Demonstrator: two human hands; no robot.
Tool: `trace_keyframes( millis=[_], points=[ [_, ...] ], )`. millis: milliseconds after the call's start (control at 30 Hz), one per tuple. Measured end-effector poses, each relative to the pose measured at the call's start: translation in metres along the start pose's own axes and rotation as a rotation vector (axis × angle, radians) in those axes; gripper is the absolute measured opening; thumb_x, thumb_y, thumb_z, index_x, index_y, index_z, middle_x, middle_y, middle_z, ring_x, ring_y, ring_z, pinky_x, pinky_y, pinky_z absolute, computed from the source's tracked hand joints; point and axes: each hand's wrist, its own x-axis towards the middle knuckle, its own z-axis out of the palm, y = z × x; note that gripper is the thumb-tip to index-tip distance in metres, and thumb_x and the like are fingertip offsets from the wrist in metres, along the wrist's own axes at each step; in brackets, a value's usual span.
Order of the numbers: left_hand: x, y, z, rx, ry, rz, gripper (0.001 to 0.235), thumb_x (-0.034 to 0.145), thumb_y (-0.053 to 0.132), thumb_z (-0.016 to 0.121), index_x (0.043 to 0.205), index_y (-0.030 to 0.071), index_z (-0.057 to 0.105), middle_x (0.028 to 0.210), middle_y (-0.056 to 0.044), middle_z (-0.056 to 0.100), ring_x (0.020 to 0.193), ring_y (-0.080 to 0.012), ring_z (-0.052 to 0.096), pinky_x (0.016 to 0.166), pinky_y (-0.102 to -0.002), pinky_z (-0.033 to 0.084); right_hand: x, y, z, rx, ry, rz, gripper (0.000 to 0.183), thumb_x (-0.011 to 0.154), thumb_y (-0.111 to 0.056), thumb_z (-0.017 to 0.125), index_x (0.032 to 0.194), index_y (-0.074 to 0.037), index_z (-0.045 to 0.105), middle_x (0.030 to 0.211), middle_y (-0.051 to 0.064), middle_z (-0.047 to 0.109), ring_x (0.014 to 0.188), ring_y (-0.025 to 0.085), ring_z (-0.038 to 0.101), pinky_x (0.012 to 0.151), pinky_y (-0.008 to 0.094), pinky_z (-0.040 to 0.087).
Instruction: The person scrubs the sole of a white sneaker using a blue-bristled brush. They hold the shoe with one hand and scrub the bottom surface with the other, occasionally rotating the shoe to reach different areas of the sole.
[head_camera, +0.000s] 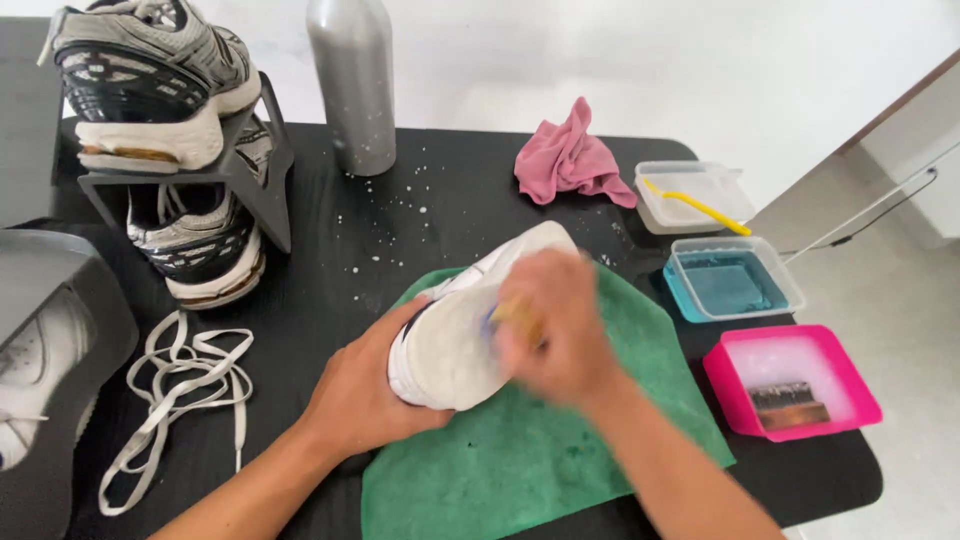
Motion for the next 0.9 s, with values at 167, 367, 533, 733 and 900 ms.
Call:
trace_keyframes(
  millis=[167,367,533,733,900],
  points=[
    [-0.002,-0.004,0.002,-0.045,0.018,0.016,0.114,0.043,0.041,0.089,0.148,0.032,0.046,0.148,0.013,0.062,0.130,-0.0150,0.064,0.099,-0.038,0.053,-0.030,0.100,-0.003,-0.211,0.018,0.416,0.018,0.090,-0.018,0.055,0.104,-0.013,0.065,0.105,0.003,0.066,0.107,0.027,0.052,0.097,0.041,0.038],
    [-0.001,-0.004,0.003,-0.047,0.008,0.017,0.115,0.041,0.039,0.088,0.148,0.034,0.046,0.145,0.013,0.065,0.128,-0.0172,0.065,0.098,-0.038,0.053,-0.012,0.017,-0.002,-0.132,-0.003,0.312,0.015,0.093,-0.023,0.048,0.097,-0.016,0.061,0.099,0.000,0.063,0.106,0.024,0.054,0.095,0.042,0.034],
    [0.000,-0.005,0.001,-0.018,0.006,0.022,0.117,0.041,0.041,0.089,0.149,0.035,0.044,0.148,0.016,0.062,0.130,-0.0162,0.064,0.096,-0.040,0.054,-0.006,0.009,0.002,-0.014,0.008,0.088,0.006,0.087,-0.019,0.055,0.091,-0.016,0.058,0.095,-0.001,0.062,0.090,0.022,0.055,0.094,0.040,0.036],
    [0.004,-0.010,0.003,-0.039,0.043,0.114,0.115,0.043,0.042,0.090,0.148,0.028,0.045,0.149,0.008,0.061,0.133,-0.0199,0.061,0.100,-0.042,0.050,-0.019,0.101,0.002,-0.150,0.037,0.512,0.015,0.088,-0.019,0.055,0.096,-0.015,0.066,0.102,0.001,0.066,0.106,0.024,0.052,0.097,0.040,0.037],
    [0.000,-0.001,0.001,-0.059,0.012,0.012,0.113,0.040,0.040,0.088,0.146,0.035,0.047,0.144,0.013,0.066,0.127,-0.0173,0.067,0.097,-0.038,0.054,0.004,-0.007,0.002,-0.023,-0.004,0.162,0.017,0.094,-0.029,0.050,0.096,-0.015,0.059,0.096,0.000,0.061,0.092,0.023,0.055,0.091,0.040,0.037]
  ],
)
